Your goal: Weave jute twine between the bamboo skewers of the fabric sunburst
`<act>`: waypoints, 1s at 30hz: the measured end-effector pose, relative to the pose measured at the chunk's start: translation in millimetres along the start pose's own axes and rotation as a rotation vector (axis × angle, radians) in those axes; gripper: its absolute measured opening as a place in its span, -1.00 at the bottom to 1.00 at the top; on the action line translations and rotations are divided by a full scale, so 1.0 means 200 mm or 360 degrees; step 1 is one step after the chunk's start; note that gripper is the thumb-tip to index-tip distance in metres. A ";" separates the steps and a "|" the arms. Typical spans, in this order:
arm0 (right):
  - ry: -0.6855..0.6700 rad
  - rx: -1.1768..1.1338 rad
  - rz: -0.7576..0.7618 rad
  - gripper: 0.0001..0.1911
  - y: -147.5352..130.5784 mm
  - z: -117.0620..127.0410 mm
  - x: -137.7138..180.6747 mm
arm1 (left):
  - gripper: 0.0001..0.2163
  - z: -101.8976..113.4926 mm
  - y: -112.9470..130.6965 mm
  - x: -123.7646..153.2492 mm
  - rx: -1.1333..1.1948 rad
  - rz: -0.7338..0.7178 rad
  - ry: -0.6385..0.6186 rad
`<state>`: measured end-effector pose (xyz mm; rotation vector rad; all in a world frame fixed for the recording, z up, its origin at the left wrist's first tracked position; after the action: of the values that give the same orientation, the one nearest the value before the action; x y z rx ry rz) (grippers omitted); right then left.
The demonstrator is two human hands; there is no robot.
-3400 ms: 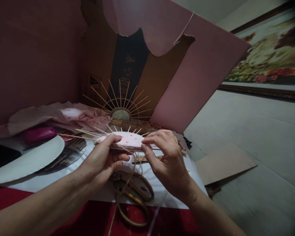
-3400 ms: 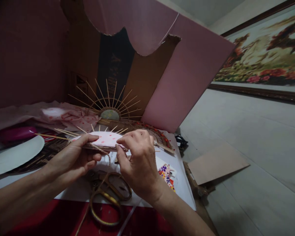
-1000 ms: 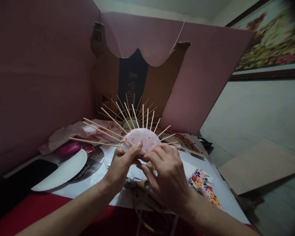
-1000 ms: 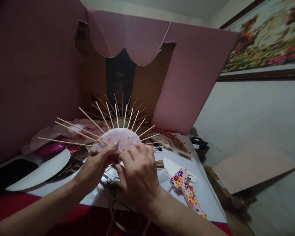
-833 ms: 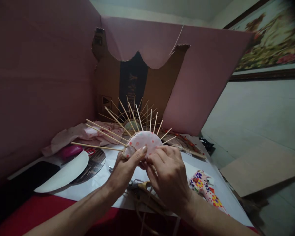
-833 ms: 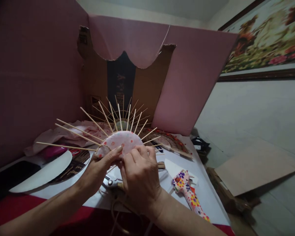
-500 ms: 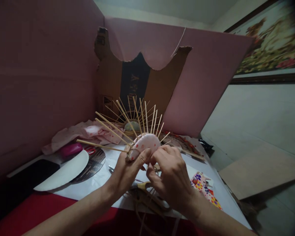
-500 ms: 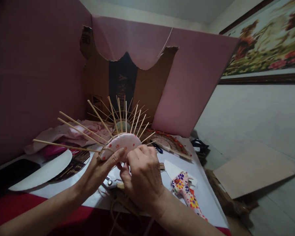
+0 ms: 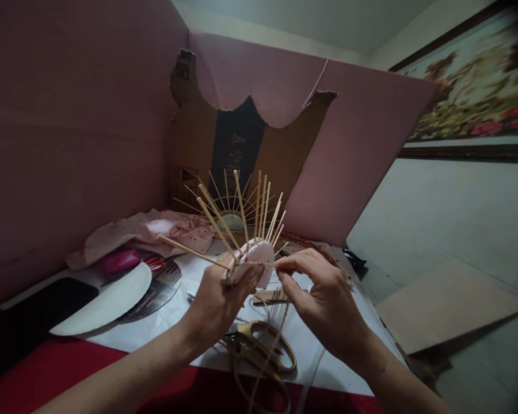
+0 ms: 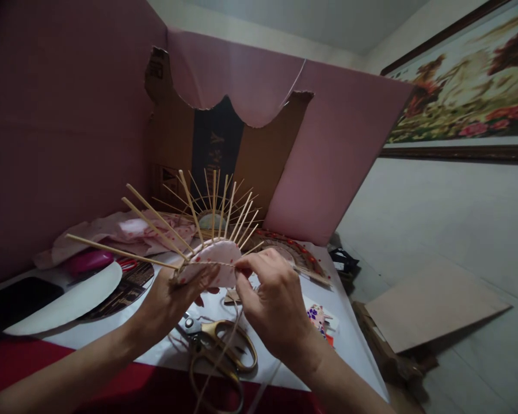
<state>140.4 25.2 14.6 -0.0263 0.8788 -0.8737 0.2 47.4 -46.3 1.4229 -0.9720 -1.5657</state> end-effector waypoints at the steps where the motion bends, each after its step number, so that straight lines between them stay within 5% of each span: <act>1: -0.0007 -0.0024 -0.0020 -0.88 0.00 0.01 0.00 | -0.80 0.00 0.00 0.00 0.0021 -0.0004 0.0010; 9: -0.0239 -0.0347 -0.0249 -0.91 0.00 0.01 0.01 | -0.80 0.05 -0.05 0.01 0.0011 0.0042 0.0098; 17: -0.0688 -0.1278 -0.0629 -0.78 -0.01 -0.18 0.08 | -0.83 0.05 -0.01 0.02 -0.0188 -0.0099 0.0094; 30: -0.0435 -0.1037 -0.0434 -0.84 -0.08 -0.14 0.07 | -0.83 0.04 0.07 0.02 -0.0192 -0.0259 0.0132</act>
<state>115.7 13.8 -8.3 -0.8292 0.8790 -0.7775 -7.7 38.8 -35.0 1.4997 -0.7157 -1.6394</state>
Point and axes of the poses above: each hand's wrist, its own x-axis away from the middle knuckle, its own z-axis out of the back of the hand, y = z × x, the point moved 8 cm from there along -x, towards the middle knuckle, and after that the axes turned 2 degrees about -x, right-handed, at the moved point
